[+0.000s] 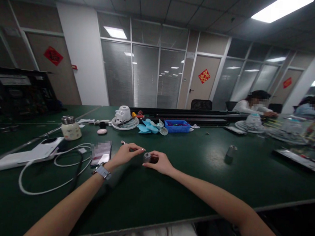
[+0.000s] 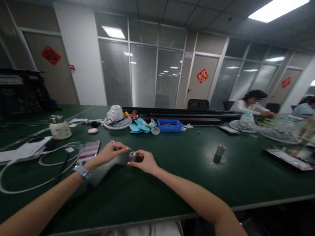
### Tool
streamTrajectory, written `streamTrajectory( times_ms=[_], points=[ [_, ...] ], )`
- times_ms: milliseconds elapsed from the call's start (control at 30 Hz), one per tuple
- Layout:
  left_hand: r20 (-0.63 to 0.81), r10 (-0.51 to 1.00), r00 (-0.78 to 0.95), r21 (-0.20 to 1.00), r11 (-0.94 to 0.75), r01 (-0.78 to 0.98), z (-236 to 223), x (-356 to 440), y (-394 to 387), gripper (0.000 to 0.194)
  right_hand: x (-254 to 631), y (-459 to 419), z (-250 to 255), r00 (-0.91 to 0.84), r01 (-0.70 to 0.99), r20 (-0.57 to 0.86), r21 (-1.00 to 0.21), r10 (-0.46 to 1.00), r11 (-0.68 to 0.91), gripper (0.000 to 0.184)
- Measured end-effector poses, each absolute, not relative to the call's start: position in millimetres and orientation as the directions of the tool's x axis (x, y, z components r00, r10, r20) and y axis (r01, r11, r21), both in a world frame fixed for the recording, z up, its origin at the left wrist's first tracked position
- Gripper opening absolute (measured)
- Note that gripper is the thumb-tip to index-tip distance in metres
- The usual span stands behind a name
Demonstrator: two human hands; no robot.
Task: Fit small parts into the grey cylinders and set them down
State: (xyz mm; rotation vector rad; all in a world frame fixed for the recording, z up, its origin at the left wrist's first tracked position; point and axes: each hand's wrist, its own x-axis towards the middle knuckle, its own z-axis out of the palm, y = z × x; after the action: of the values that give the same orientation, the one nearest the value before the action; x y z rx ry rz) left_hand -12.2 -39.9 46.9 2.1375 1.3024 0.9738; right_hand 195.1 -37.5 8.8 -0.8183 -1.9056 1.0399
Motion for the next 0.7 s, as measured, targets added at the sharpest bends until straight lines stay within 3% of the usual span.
streamTrajectory(
  times_ms=[200,433,567,700],
  points=[
    [0.031,0.869,0.493,0.707,-0.367,0.604,30.6,-45.4,-22.3,0.035,195.3,-35.4,5.8,-0.472,0.155,0.343,-0.875,0.812,0.459,0.052],
    [-0.018,0.858,0.513,0.627,-0.39,0.674,31.3,-48.2,-21.9,0.034,196.3,-35.5,5.9,-0.485,0.168,0.34,-0.868,0.806,0.467,0.052],
    [0.0,0.845,0.535,0.681,-0.392,0.619,31.7,-46.7,-23.1,0.038,196.9,-35.9,6.9,-0.483,0.171,0.349,-0.862,0.804,0.477,0.051],
    [0.083,0.926,0.368,0.727,-0.308,0.613,21.9,-39.2,-21.8,0.046,197.7,-38.1,9.6,-0.479,0.177,0.34,-0.866,0.809,0.468,0.049]
  ],
)
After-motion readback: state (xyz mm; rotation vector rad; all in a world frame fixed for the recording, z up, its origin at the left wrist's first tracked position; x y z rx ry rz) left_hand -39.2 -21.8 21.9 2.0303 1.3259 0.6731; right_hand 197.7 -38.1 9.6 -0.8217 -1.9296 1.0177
